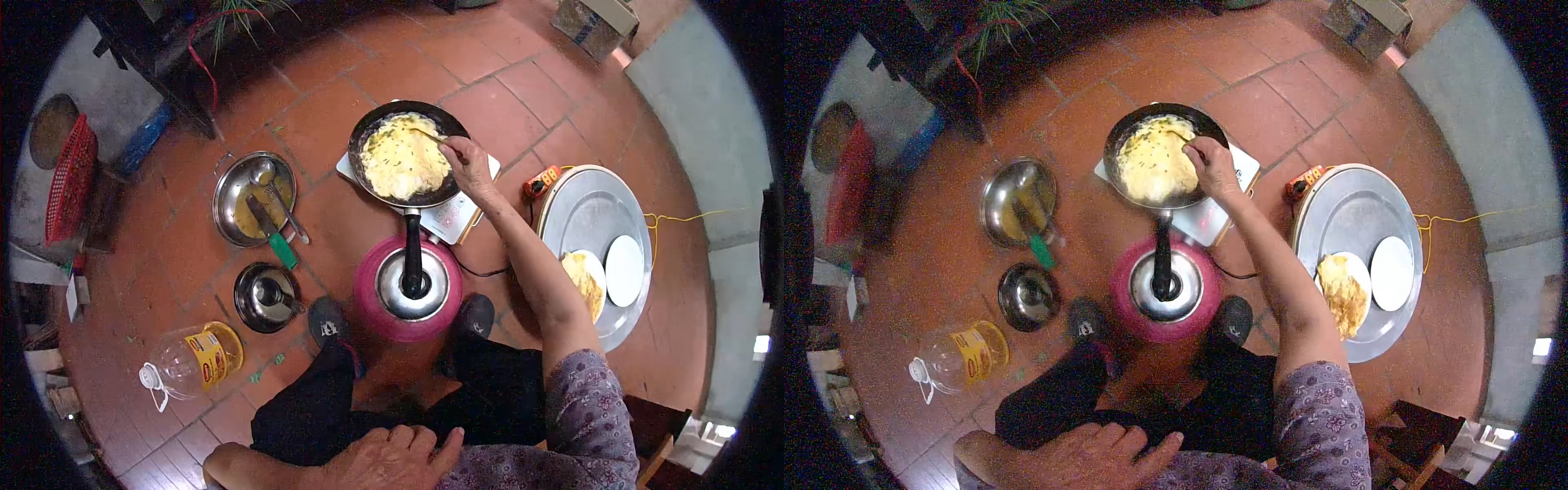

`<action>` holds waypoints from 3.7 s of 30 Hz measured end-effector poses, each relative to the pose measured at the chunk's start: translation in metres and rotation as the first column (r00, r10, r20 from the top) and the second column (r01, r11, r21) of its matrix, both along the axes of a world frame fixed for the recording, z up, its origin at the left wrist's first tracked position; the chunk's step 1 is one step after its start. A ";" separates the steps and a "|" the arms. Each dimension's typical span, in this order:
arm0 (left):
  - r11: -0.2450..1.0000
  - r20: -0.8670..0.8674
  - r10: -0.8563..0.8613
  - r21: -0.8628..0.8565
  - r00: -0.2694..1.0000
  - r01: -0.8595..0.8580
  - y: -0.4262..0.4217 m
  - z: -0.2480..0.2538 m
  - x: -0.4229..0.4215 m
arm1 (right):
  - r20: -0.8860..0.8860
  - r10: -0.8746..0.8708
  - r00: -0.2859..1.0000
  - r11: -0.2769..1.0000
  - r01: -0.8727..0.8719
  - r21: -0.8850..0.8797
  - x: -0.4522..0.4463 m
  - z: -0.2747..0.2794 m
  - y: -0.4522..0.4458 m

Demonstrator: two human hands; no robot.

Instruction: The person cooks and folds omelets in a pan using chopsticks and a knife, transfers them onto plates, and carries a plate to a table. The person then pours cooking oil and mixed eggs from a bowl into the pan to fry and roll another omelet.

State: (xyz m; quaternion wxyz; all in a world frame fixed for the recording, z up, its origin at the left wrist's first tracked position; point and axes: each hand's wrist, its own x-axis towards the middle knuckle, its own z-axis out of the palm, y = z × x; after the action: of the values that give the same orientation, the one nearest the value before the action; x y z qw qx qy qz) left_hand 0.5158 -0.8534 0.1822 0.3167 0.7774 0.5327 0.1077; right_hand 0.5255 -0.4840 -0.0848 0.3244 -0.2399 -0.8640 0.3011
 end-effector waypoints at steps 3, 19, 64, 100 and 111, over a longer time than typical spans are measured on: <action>1.000 0.010 0.010 -0.012 1.000 -0.010 0.000 0.000 0.000 | 0.053 0.059 0.997 0.994 -0.063 0.093 0.006 0.004 -0.006; 0.991 -0.031 0.021 0.135 0.999 -0.017 -0.011 -0.006 0.009 | -0.124 -0.216 0.969 0.925 0.162 -0.343 0.022 0.044 -0.004; 0.966 0.157 -0.248 -0.034 0.956 0.256 0.216 -0.091 0.127 | 0.860 -0.452 0.237 0.810 0.513 0.285 0.159 0.088 -0.132; 0.993 0.151 0.043 -0.112 0.988 -0.026 0.190 -0.151 0.013 | 0.976 -0.212 0.040 0.892 0.417 0.177 0.018 0.052 -0.178; 0.992 0.118 0.033 -0.129 0.992 -0.018 0.193 -0.142 0.022 | 0.984 -0.179 0.010 0.876 0.457 0.155 0.030 0.033 -0.177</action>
State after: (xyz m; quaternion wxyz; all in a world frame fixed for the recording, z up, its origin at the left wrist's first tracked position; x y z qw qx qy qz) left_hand 0.5381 -0.6600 0.0398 0.3958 0.7408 0.5284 0.1242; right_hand 0.5555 -0.6611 -0.0515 -0.3045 -0.5986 -0.7377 0.0687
